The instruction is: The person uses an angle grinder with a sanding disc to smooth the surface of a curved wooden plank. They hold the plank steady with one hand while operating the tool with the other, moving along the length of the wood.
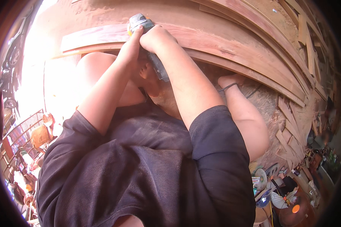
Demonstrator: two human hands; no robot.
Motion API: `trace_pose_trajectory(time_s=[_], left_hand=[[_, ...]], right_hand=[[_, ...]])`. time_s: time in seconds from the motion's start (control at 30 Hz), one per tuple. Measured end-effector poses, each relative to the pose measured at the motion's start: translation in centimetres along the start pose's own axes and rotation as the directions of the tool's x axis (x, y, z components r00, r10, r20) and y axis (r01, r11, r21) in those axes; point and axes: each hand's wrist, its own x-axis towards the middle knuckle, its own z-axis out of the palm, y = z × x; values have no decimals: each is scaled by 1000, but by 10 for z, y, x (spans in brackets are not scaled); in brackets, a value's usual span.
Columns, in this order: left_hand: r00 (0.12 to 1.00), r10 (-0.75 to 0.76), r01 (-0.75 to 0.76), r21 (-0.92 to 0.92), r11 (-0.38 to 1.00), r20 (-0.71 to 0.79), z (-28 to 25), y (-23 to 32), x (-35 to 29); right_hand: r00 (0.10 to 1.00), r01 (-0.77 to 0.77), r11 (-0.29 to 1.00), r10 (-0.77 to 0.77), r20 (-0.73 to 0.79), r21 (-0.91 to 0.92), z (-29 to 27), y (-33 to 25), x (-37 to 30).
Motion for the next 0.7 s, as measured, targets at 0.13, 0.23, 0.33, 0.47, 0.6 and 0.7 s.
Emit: trace_pose_trajectory(time_s=[0.13, 0.23, 0.33, 0.47, 0.6, 0.7], left_hand=[[990, 113, -129, 212, 969, 87, 44, -22, 4], [978, 7, -67, 285, 956, 208, 124, -46, 4], [943, -31, -154, 519, 841, 330, 174, -71, 12], [904, -121, -162, 590, 791, 410, 205, -82, 13], [906, -152, -102, 553, 827, 394, 173, -66, 9], [950, -102, -19, 382, 924, 294, 113, -48, 4]], right_hand=[[997, 12, 999, -9, -80, 40, -31, 45, -11], [984, 25, 981, 10, -178, 195, -55, 165, 17], [972, -73, 935, 144, -185, 346, -81, 216, -8], [917, -189, 742, 368, -155, 644, -86, 231, -34], [936, -116, 768, 298, -190, 630, -68, 201, -36], [959, -108, 948, 178, -218, 300, -44, 143, -21]])
